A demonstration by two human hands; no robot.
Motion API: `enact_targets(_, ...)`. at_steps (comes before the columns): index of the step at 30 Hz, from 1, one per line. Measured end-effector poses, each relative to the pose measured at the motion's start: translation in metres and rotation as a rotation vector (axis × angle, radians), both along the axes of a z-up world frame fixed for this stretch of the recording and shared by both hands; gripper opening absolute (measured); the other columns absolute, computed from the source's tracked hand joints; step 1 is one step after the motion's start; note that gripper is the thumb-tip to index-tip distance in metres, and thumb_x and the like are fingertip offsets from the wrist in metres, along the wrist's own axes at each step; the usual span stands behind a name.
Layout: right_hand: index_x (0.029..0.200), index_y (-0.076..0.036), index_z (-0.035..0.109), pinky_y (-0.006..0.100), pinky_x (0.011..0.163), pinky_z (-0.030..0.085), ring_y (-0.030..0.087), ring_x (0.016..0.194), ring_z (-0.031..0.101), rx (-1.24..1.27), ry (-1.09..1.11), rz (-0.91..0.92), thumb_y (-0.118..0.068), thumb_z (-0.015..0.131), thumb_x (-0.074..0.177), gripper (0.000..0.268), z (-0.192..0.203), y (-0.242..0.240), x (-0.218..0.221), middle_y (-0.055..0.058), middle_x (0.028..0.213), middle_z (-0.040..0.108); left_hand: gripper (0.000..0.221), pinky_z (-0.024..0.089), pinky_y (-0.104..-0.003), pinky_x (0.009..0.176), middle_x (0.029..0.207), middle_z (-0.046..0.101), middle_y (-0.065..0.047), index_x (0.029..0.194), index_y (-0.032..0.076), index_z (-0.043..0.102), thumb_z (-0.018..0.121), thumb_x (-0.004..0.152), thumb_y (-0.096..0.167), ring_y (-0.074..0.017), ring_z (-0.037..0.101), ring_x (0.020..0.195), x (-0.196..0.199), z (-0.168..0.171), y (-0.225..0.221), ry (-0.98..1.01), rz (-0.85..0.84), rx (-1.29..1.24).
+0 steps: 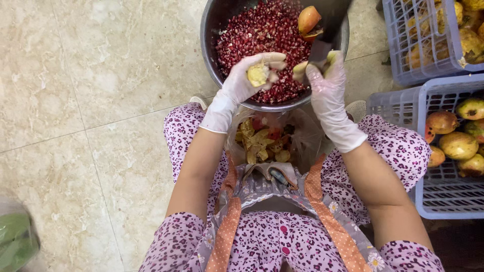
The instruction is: The person sits on the floor and uses a knife to cut and separate pomegranate arils from the rind. They place the arils into a metal bowl and discard the rind into a plastic bag between their legs. The process is repeated with multiple pomegranates.
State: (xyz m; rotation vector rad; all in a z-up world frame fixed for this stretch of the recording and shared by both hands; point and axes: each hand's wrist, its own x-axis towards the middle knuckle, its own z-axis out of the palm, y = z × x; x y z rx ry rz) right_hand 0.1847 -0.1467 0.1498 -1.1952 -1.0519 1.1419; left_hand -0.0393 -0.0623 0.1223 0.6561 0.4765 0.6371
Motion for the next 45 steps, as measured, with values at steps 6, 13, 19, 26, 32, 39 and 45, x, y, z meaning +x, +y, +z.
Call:
enact_targets(6,0.112,-0.004,0.051,0.036,0.093,0.067,0.02,0.102,0.076,0.202,0.027,-0.038,-0.011,0.064,0.111,0.014,0.007,-0.005,-0.013,0.012,0.116,0.074,0.086,0.046,-0.02,0.049,0.072,0.064,0.004,0.138,0.007,0.065,0.018,0.101,0.07,-0.0052,0.058,0.058,0.006,-0.006,-0.014,0.226,-0.029,0.129)
enact_targets(13,0.11,-0.01,0.054,0.03,0.06,0.063,0.013,0.072,0.069,0.241,-0.061,-0.04,-0.032,0.06,0.11,0.022,0.0,-0.013,-0.013,0.004,0.092,0.069,0.085,0.05,-0.018,0.06,0.077,0.065,0.005,0.138,0.005,0.068,0.023,0.103,0.068,-0.0041,0.06,0.067,0.018,-0.009,-0.014,0.33,-0.026,0.032)
enact_targets(19,0.12,-0.01,0.055,0.027,0.068,0.061,0.013,0.081,0.068,0.24,0.085,-0.129,-0.028,0.065,0.111,0.022,0.007,-0.004,0.007,0.004,0.102,0.068,0.084,0.048,-0.017,0.061,0.078,0.064,0.007,0.137,0.008,0.072,0.023,0.105,0.068,-0.0024,0.056,0.067,0.024,-0.014,-0.015,0.346,-0.067,0.115)
enact_targets(26,0.115,-0.005,0.057,0.029,0.079,0.063,0.015,0.087,0.072,0.211,-0.086,0.106,-0.009,0.069,0.109,0.014,0.0,-0.007,0.003,0.008,0.102,0.071,0.075,0.053,-0.023,0.065,0.084,0.068,0.0,0.131,0.005,0.07,0.032,0.106,0.065,-0.0084,0.064,0.072,0.029,-0.02,-0.015,0.416,0.012,-0.065)
enact_targets(32,0.114,-0.001,0.058,0.027,0.083,0.06,0.016,0.089,0.07,0.289,-0.201,0.158,-0.003,0.068,0.109,0.012,-0.002,-0.006,-0.006,0.009,0.111,0.073,0.074,0.051,-0.022,0.061,0.08,0.066,0.001,0.121,0.007,0.077,0.035,0.102,0.066,-0.0078,0.061,0.068,0.03,-0.035,-0.011,0.342,0.0,0.065)
enact_targets(39,0.107,0.0,0.062,0.03,0.069,0.057,0.019,0.076,0.069,0.345,-0.556,0.141,-0.001,0.076,0.102,0.014,-0.002,-0.003,-0.01,0.01,0.091,0.071,0.065,0.048,-0.026,0.057,0.08,0.066,-0.003,0.112,0.001,0.07,0.043,0.108,0.06,-0.0119,0.06,0.064,0.03,-0.067,-0.014,0.364,0.003,-0.045)
enact_targets(45,0.108,-0.007,0.059,0.025,0.074,0.064,0.022,0.093,0.075,0.671,-0.951,0.055,0.001,0.065,0.107,0.009,-0.031,0.001,-0.02,0.012,0.1,0.069,0.073,0.058,-0.025,0.07,0.089,0.077,-0.001,0.125,-0.002,0.07,0.037,0.105,0.06,-0.0103,0.072,0.075,0.049,-0.063,-0.021,0.408,0.185,-0.224)
